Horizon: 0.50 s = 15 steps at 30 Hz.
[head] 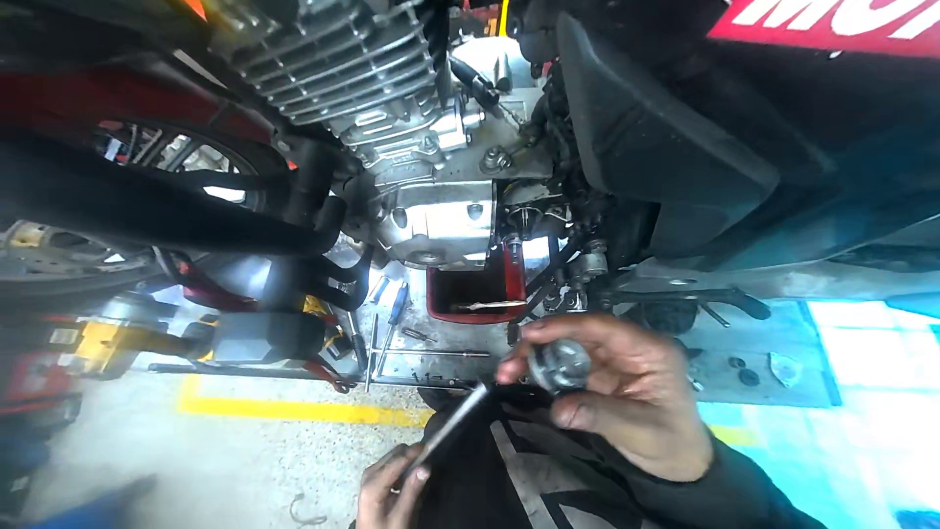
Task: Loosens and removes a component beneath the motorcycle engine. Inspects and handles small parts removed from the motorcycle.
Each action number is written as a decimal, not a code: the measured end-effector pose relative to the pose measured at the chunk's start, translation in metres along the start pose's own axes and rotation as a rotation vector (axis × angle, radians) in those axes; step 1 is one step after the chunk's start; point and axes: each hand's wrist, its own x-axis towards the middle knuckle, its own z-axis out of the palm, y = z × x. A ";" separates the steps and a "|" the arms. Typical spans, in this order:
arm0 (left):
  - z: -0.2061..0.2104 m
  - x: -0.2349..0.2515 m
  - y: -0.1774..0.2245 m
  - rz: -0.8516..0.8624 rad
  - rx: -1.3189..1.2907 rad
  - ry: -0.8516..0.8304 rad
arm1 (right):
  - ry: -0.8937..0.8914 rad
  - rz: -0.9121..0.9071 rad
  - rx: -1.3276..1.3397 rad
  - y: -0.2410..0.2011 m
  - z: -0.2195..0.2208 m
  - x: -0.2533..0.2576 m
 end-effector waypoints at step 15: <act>-0.014 0.161 -0.071 -0.722 0.820 0.024 | 0.366 0.386 -0.130 0.014 -0.030 -0.097</act>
